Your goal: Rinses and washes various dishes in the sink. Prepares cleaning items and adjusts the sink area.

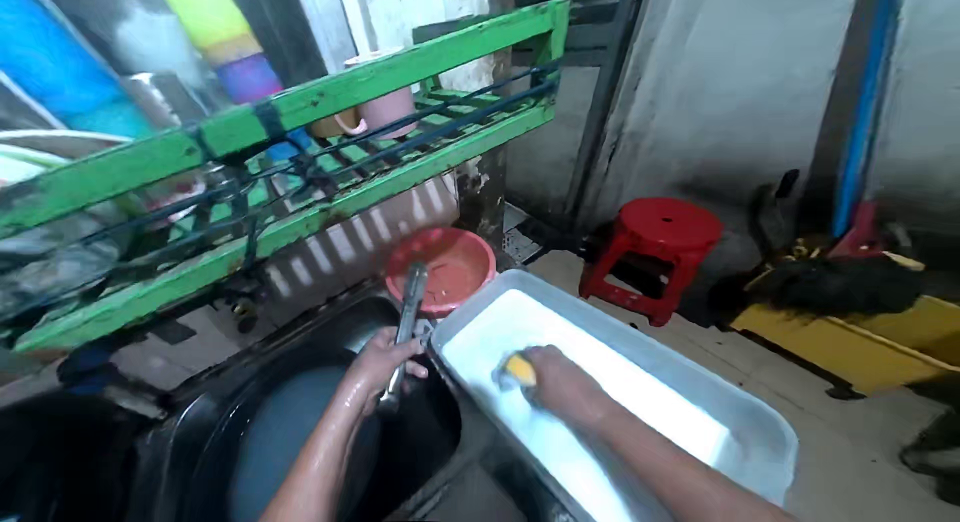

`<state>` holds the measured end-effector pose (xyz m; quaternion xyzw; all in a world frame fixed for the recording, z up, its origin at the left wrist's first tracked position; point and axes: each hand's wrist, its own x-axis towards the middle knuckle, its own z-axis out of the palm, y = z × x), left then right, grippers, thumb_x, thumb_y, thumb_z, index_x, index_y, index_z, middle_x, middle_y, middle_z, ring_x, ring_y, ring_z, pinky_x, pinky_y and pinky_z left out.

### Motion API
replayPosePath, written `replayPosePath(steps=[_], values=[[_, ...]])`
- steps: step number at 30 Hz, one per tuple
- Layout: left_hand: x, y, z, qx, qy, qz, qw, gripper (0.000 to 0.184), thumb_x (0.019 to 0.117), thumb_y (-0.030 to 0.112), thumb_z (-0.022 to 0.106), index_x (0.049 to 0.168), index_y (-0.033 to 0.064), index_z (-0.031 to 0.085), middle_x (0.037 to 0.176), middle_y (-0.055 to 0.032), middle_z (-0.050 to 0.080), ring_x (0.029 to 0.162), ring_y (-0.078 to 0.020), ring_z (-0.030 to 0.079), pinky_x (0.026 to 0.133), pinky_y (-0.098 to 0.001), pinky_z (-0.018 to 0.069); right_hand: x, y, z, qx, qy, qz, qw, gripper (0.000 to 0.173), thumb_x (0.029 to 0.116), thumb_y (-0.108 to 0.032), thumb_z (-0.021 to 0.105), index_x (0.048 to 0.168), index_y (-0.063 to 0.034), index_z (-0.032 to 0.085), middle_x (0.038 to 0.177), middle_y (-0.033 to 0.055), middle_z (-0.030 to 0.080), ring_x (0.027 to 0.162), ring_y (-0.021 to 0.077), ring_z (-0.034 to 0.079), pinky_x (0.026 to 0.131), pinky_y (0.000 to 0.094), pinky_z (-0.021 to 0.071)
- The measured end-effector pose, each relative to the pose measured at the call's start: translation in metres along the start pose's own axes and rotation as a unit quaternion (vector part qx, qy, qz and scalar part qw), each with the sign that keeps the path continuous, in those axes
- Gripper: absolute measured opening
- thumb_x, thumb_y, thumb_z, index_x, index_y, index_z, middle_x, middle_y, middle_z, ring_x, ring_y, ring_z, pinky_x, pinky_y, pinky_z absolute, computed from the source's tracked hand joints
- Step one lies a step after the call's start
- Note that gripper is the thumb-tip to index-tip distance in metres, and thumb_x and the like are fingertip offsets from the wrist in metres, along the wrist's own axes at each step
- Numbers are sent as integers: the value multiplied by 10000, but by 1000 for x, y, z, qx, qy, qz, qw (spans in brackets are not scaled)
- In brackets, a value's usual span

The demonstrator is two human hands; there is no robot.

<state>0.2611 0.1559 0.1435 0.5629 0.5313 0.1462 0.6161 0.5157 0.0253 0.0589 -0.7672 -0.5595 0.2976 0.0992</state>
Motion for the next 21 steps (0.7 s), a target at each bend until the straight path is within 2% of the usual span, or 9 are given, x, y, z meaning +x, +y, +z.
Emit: replayPosePath(steps=[4,9,11,13,14,16,17,19,21], values=[[-37,-57,-12,-25,-66,22,997,359,1022,128,545,1344,-2,456,1006,-110,717,594,-133,652,496,-261,527,-6,-28,-23,222,120,70,965,463,934,-131,739,1350,11,593,1240,273,643,1121,409,641,985,596,498],[-60,-84,-14,-71,-70,14,995,346,1019,109,559,1339,0,483,918,-100,708,533,-126,611,480,-261,526,-15,-134,-8,250,279,-136,917,517,854,-100,801,1314,52,620,1305,272,621,1216,396,608,1057,560,484],[-68,-80,-13,-81,-55,33,995,295,995,57,569,1277,-8,511,833,-77,675,507,-114,576,465,-258,510,-13,-169,27,186,256,-217,924,505,881,-214,775,1331,-26,645,1364,190,622,1301,332,570,1126,510,449],[-76,-79,-15,-20,-12,34,999,239,973,68,617,1196,7,557,734,-55,633,511,-127,571,483,-286,509,-11,-191,55,130,147,-236,952,567,932,-327,698,1445,-115,581,1560,114,484,1499,269,371,1252,478,260],[-81,-79,-16,29,2,13,1000,297,987,112,632,1254,23,539,759,-64,626,546,-141,585,521,-306,523,-4,-196,62,130,126,-230,956,573,941,-340,686,1460,-124,570,1582,101,464,1519,258,340,1264,478,228],[-94,-82,-14,80,14,-42,996,434,989,136,633,1400,70,511,852,-88,641,594,-157,602,560,-325,537,18,-198,65,164,128,-167,964,562,949,-307,713,1446,-87,572,1478,142,567,1401,302,506,1183,519,381],[-99,-83,-13,94,16,-63,993,460,993,142,628,1432,94,500,882,-89,644,603,-158,606,568,-326,542,30,-198,64,192,135,-125,964,528,947,-292,726,1406,-70,587,1363,189,632,1272,361,600,1077,587,467],[-103,-84,-16,84,29,-78,993,500,984,134,633,1461,108,486,902,-90,646,598,-153,605,563,-320,541,35,-205,66,213,156,-91,960,517,968,-253,709,1423,-59,560,1328,227,639,1217,406,625,1030,624,483],[-100,-85,-28,56,54,-71,994,501,977,125,645,1454,94,496,890,-92,650,589,-149,599,553,-316,535,16,-217,82,194,157,-135,959,576,993,-254,665,1513,-81,488,1504,158,540,1396,315,515,1171,509,406]])
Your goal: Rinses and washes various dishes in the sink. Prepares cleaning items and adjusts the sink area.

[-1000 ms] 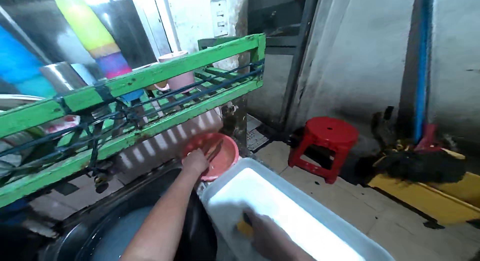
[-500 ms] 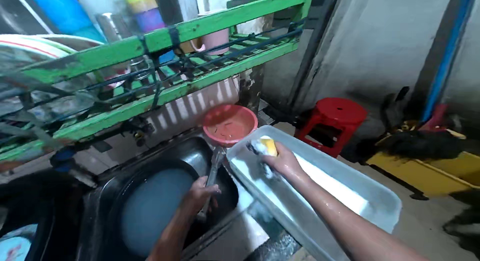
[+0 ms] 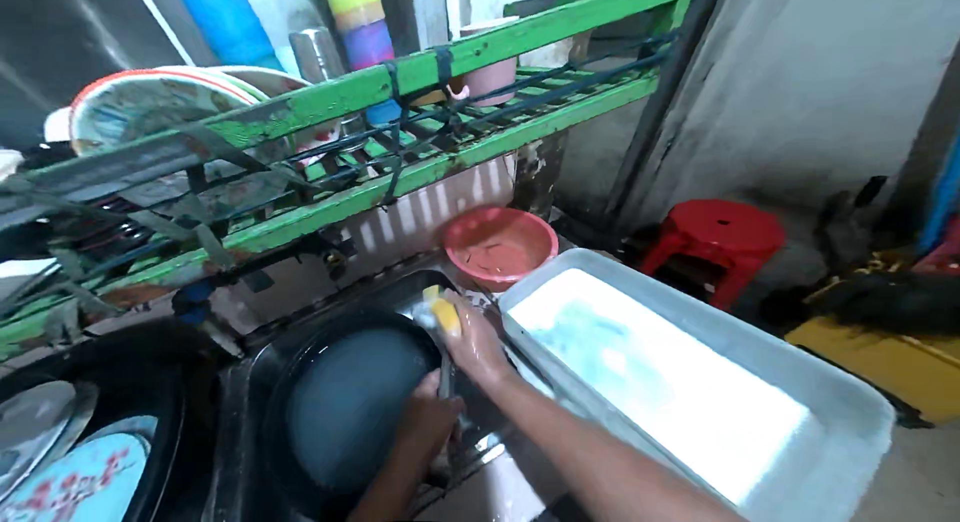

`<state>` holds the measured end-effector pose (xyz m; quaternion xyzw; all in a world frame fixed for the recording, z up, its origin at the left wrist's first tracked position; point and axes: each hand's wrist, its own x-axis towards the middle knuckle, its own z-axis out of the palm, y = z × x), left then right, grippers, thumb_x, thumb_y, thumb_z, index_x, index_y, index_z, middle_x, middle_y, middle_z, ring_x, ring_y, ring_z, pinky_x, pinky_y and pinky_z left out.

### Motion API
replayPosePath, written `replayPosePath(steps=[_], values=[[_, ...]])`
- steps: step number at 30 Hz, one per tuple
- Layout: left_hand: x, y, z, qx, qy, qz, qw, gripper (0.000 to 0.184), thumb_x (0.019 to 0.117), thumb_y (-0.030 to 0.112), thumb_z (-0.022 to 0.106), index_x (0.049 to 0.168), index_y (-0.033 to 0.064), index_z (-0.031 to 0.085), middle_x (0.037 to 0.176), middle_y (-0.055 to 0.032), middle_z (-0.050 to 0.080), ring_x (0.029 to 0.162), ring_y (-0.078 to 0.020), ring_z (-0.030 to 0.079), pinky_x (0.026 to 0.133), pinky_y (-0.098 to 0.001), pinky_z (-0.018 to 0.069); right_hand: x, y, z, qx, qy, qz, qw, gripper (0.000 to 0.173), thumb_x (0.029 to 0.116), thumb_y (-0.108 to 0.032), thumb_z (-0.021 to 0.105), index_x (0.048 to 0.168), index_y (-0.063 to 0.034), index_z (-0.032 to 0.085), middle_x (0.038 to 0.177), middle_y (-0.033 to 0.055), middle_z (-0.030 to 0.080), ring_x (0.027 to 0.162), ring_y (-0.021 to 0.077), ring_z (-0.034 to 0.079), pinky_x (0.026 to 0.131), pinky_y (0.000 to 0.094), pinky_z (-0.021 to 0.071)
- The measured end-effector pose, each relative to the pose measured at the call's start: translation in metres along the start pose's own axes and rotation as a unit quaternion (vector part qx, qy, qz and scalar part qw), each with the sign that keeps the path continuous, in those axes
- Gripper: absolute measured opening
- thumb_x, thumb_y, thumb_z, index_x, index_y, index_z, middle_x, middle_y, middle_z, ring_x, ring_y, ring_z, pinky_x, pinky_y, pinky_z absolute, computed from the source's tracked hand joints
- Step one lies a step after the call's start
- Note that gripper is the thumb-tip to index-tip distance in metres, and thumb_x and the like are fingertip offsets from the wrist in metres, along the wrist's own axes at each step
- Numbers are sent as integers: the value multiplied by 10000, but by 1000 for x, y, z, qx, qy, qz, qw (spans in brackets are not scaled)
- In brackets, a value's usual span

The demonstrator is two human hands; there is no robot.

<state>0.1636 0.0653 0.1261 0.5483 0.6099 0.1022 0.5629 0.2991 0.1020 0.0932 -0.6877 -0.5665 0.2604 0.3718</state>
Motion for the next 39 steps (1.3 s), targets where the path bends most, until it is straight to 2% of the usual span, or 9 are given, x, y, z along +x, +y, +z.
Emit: replayPosePath(steps=[4,9,13,17,19,22,25,30,39], values=[[10,-11,-20,101,15,47,994,355,1010,190,626,1322,29,574,961,-139,669,726,-218,651,685,-399,565,-17,-4,25,29,-88,-21,995,676,896,-287,725,1491,-51,510,1583,152,447,1508,267,367,1242,429,311],[16,-16,-8,234,-25,42,971,585,1007,171,585,1551,69,397,1339,-237,610,1190,-363,632,1021,-534,499,43,10,-1,97,-68,180,976,633,893,-233,786,1446,-87,514,1233,276,650,1112,448,642,936,651,503],[26,-28,-25,-68,-106,72,989,630,990,144,624,1554,85,349,1102,-140,667,681,-195,658,612,-351,577,56,7,-9,256,73,193,944,622,859,-114,787,1420,-32,530,1207,252,652,1060,368,650,910,579,529],[27,-51,-35,-359,-348,85,862,597,966,204,537,1525,189,328,1124,-113,711,603,-127,656,520,-241,553,57,-8,-14,447,130,122,877,300,941,-112,653,1220,-26,582,901,76,643,702,125,610,626,315,547],[27,-55,-31,-334,-347,88,872,568,953,183,547,1501,173,398,1019,-75,727,532,-62,588,476,-192,496,63,-8,-14,508,114,124,845,137,987,-98,593,1094,-11,594,752,60,644,560,117,605,507,276,542],[23,-34,-39,-48,-123,24,991,488,958,106,624,1426,85,487,898,-91,662,557,-146,568,495,-287,497,58,2,-30,355,62,160,919,319,971,-153,652,1262,-31,600,1003,139,702,824,226,686,732,427,589],[32,-17,-41,267,15,-36,963,475,994,167,608,1447,69,504,1269,-211,640,1121,-350,654,944,-536,530,57,6,-26,127,37,124,983,543,910,-224,780,1370,-18,579,1199,269,665,1082,421,653,928,645,511],[39,-15,-28,305,73,61,948,399,1017,248,597,1335,7,613,1271,-218,660,1196,-356,639,1034,-526,493,1,-4,36,-90,-69,-109,987,525,910,-343,736,1351,-69,660,1391,124,648,1388,279,533,1233,466,322],[28,-31,-40,186,53,-38,980,557,999,159,615,1517,62,433,1283,-227,627,1083,-340,662,931,-509,538,63,34,-10,37,44,86,995,475,964,-190,718,1362,37,595,1311,287,635,1248,433,603,1090,608,442]])
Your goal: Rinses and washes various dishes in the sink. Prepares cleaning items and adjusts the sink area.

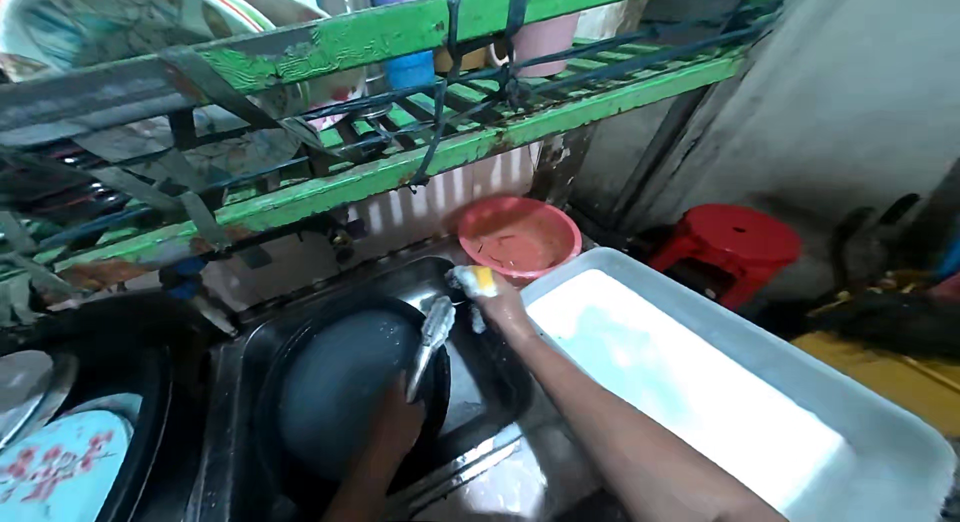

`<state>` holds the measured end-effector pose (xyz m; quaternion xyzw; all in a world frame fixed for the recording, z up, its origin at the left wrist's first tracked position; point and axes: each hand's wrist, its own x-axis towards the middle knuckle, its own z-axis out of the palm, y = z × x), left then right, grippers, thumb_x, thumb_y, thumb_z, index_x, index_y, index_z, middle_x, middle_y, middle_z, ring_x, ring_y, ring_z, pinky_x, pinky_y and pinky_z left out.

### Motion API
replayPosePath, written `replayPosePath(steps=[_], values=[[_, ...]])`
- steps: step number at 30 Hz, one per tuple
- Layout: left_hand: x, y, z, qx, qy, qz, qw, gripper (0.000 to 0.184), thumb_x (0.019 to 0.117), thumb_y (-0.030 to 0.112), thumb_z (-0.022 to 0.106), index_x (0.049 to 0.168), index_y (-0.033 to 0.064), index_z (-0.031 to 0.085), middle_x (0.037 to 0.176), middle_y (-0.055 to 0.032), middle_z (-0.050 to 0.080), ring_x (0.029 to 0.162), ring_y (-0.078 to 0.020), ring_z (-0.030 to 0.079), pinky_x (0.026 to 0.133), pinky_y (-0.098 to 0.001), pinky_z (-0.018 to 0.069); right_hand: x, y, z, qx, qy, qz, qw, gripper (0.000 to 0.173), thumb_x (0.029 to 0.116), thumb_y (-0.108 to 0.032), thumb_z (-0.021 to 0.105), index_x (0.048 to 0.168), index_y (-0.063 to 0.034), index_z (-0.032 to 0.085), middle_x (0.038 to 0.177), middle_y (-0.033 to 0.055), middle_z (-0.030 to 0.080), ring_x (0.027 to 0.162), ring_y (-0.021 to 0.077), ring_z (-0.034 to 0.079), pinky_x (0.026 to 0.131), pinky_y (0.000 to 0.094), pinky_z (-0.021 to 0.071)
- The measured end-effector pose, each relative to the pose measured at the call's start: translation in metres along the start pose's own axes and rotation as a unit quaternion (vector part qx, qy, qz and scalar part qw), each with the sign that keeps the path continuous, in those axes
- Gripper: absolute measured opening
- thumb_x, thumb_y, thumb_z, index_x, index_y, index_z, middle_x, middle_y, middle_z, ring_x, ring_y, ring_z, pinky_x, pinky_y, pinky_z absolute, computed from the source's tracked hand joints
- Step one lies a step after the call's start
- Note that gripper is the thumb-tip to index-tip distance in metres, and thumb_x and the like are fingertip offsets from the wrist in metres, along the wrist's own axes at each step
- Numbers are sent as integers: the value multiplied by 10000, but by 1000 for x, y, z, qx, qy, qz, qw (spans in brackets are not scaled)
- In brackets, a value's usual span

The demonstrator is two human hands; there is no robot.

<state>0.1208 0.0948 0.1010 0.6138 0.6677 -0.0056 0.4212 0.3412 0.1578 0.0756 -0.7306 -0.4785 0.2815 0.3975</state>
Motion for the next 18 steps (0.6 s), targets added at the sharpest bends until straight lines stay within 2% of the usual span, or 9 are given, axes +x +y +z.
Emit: replayPosePath(steps=[2,4,7,9,10,12,14,16,18], values=[[2,-4,-6,-93,-10,-2,996,616,998,146,634,1552,86,370,1185,-202,631,825,-265,675,730,-418,574,0,6,-5,-16,43,-93,995,405,950,-128,723,1282,88,640,1333,290,621,1289,435,566,1128,575,410],[4,-4,-9,-145,-27,1,989,645,980,124,647,1555,126,355,1147,-176,634,732,-229,660,662,-389,572,-4,14,0,-110,37,-210,971,347,901,-96,745,1207,62,700,1281,264,663,1263,430,592,1121,571,431],[4,3,-4,-162,-7,31,986,557,938,38,648,1450,80,431,1077,-157,625,686,-212,640,608,-371,564,-40,11,14,-206,-116,-300,924,357,901,-86,703,1258,-66,707,1292,154,683,1285,339,587,1151,520,406],[3,6,-6,-144,16,36,989,505,935,-1,632,1406,33,454,1092,-174,608,739,-227,634,651,-388,557,-67,3,19,-145,-218,-310,914,346,932,-70,649,1274,-88,695,1303,136,670,1315,303,564,1159,466,411],[2,5,-7,-120,22,35,992,491,940,10,632,1402,29,468,1117,-184,614,796,-245,646,697,-410,563,-74,4,22,-112,-243,-303,915,344,943,-81,634,1281,-101,693,1309,120,663,1323,279,557,1158,442,419],[-5,1,-9,-61,20,32,997,493,946,52,631,1419,54,489,1177,-195,633,939,-285,668,807,-460,569,-68,15,24,-113,-242,-302,915,338,943,-79,641,1278,-83,688,1312,124,668,1327,281,561,1157,449,424],[-13,-1,-10,-22,11,26,999,534,945,46,608,1459,73,467,1270,-211,622,1100,-332,649,919,-508,542,-45,27,21,-170,-207,-320,909,329,939,-68,662,1265,-59,707,1305,143,683,1318,305,578,1167,468,412],[-18,-1,-11,-8,4,12,1000,567,957,47,597,1498,83,431,1302,-219,611,1137,-344,638,944,-513,532,-31,26,13,-215,-192,-310,906,347,925,-35,662,1270,-41,703,1310,162,677,1323,324,572,1179,471,388],[-19,-1,-10,-4,1,7,1000,557,969,50,592,1501,79,429,1283,-223,618,1118,-341,645,938,-506,532,-40,18,14,-233,-209,-295,903,336,947,-61,640,1278,-29,691,1338,178,655,1352,342,541,1196,482,360]])
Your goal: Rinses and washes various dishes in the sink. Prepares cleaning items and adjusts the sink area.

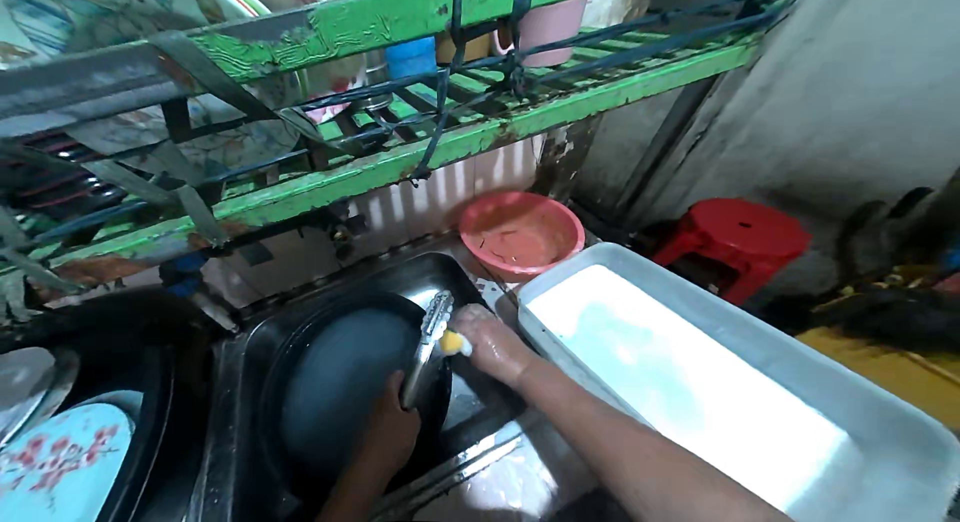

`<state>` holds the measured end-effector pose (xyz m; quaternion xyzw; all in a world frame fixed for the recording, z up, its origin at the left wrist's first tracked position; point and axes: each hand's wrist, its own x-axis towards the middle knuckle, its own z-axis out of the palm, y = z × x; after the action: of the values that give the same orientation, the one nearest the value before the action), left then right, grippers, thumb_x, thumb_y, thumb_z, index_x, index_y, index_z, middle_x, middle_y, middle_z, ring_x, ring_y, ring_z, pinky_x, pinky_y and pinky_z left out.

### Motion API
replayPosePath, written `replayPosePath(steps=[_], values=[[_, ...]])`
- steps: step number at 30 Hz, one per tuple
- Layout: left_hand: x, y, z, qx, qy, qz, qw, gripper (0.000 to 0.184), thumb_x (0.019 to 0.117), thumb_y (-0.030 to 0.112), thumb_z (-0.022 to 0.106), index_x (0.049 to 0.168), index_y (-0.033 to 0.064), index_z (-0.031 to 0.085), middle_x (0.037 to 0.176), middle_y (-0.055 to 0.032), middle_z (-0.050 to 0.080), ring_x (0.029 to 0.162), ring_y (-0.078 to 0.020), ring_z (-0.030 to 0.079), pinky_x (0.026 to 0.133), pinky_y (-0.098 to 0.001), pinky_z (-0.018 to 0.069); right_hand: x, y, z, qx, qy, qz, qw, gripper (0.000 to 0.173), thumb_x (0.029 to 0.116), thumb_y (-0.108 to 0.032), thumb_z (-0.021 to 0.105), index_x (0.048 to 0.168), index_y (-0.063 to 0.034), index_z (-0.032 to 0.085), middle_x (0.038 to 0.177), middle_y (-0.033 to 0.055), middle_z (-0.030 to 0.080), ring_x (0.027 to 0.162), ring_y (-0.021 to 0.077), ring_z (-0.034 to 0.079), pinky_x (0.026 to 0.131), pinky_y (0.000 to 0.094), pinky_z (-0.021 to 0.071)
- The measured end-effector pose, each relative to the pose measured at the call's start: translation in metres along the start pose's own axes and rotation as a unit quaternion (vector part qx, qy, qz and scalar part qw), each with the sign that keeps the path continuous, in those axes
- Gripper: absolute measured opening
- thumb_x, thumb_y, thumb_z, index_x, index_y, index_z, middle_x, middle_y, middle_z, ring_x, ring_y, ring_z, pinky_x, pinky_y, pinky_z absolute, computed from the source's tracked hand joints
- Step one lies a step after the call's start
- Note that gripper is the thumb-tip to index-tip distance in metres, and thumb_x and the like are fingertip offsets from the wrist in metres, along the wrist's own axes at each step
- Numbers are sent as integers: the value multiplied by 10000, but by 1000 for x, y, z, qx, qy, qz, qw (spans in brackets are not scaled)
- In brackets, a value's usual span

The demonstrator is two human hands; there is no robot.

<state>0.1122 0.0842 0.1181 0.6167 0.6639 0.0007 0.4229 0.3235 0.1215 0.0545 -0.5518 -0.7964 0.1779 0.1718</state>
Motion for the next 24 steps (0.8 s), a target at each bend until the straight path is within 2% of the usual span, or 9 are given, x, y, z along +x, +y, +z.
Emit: replayPosePath(steps=[5,7,9,11,14,16,18,20,24], values=[[1,-9,-1,35,-15,5,999,498,992,77,577,1473,92,448,1235,-208,640,1079,-339,660,915,-509,542,-10,-29,15,67,-57,-14,996,311,973,-112,610,1266,-29,676,1335,173,647,1352,327,538,1185,470,381],[0,-15,4,56,-29,-9,998,514,1001,112,576,1495,112,437,1277,-208,634,1127,-349,655,945,-528,533,-3,-4,16,19,-57,36,998,298,961,-109,636,1232,-4,700,1314,201,660,1321,365,562,1173,515,382],[2,-23,15,53,-37,-12,998,539,997,118,580,1514,100,427,1345,-213,602,1189,-353,629,995,-528,514,7,18,4,55,-29,148,987,306,978,-107,634,1257,9,684,1322,214,652,1298,369,578,1142,529,418],[6,-30,27,30,-40,-12,999,553,1003,153,592,1525,94,419,1357,-217,600,1204,-361,623,1009,-538,507,9,18,-9,242,90,268,928,335,1023,-131,608,1306,47,620,1255,256,658,1170,380,639,1034,558,494],[9,-29,39,-14,-18,13,1000,512,1012,274,616,1468,84,478,1255,-206,648,1109,-345,661,955,-531,533,12,-12,-24,531,268,297,747,361,1074,-318,523,1334,-69,553,1035,114,684,846,191,683,745,398,596],[16,-22,42,-36,9,32,999,546,1012,317,622,1475,72,467,1253,-209,647,1106,-344,660,958,-528,532,15,-36,-22,655,281,291,638,344,1082,-326,498,1321,-83,537,984,97,674,798,182,678,687,384,594],[26,-8,38,-58,39,49,996,582,1024,259,607,1518,32,400,1290,-244,625,1153,-366,643,994,-531,516,11,-64,-15,721,241,317,568,312,1094,-291,467,1277,-54,556,957,119,669,801,204,680,691,387,590],[34,5,26,-49,61,73,994,508,1024,169,583,1470,-11,421,1256,-258,627,1139,-370,642,992,-517,513,9,-83,-12,741,221,341,535,292,1100,-250,457,1232,-12,563,931,143,667,797,221,687,696,385,595],[25,4,17,50,22,64,996,429,1068,232,513,1448,39,465,1272,-207,633,1141,-332,652,993,-496,519,14,-63,-27,734,231,322,551,284,1090,-282,470,1203,-44,576,910,113,671,760,197,682,655,378,592]])
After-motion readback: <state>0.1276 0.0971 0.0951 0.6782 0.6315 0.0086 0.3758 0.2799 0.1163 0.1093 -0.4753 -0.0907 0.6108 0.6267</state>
